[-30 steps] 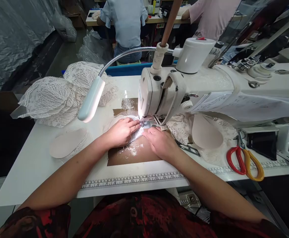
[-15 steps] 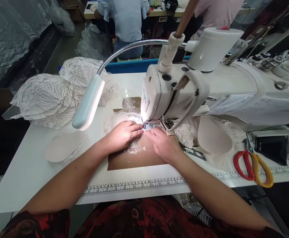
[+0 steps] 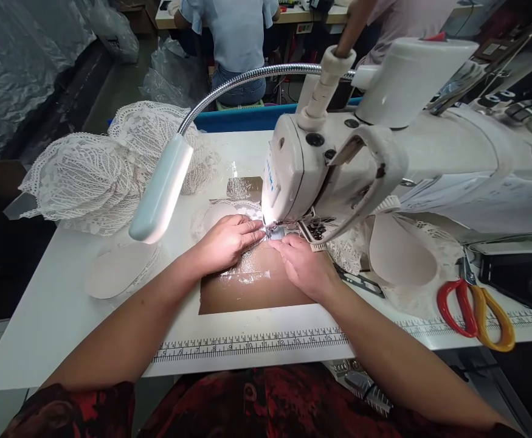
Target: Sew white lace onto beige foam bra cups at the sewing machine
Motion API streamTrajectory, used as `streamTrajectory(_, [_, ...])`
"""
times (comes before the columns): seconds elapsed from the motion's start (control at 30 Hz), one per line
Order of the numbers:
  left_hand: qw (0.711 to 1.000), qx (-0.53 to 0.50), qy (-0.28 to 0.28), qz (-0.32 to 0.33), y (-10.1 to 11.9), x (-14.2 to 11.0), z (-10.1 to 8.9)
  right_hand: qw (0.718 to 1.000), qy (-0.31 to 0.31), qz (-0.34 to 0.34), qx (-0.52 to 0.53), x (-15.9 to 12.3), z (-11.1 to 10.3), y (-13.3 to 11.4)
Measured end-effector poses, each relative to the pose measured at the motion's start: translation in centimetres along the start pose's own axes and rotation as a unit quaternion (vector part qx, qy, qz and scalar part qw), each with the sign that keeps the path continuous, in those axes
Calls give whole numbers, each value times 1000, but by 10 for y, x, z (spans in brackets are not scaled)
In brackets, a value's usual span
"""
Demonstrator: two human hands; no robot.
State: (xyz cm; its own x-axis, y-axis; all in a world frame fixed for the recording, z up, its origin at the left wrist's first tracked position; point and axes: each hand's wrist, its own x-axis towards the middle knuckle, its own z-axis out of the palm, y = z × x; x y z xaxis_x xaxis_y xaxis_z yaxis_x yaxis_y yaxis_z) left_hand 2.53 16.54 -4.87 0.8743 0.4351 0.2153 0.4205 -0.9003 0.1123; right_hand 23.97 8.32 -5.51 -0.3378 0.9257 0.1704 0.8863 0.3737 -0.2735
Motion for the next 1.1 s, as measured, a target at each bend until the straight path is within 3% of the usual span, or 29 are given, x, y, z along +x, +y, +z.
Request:
streamTrajectory(0.17, [1000, 0, 3, -19, 2, 0, -2, 1000, -1, 0, 14, 1, -1, 1])
streamTrajectory(0.3, [997, 36, 0, -73, 14, -3, -11, 1000, 19, 4, 24, 2, -7, -1])
streamTrajectory(0.43, [993, 30, -42, -102, 33, -7, -27, 999, 18, 4, 33, 3, -12, -2])
streamTrajectory(0.57, [993, -49, -84, -73, 43, -7, -38, 1000, 8, 3, 27, 3, -13, -1])
streamTrajectory(0.93, [987, -147, -34, -58, 38, -7, -25, 999, 10, 19, 34, 1, -15, -4])
streamTrajectory(1.1, [992, -106, -45, -54, 42, -5, -26, 999, 1, 12, 40, 2, -16, -3])
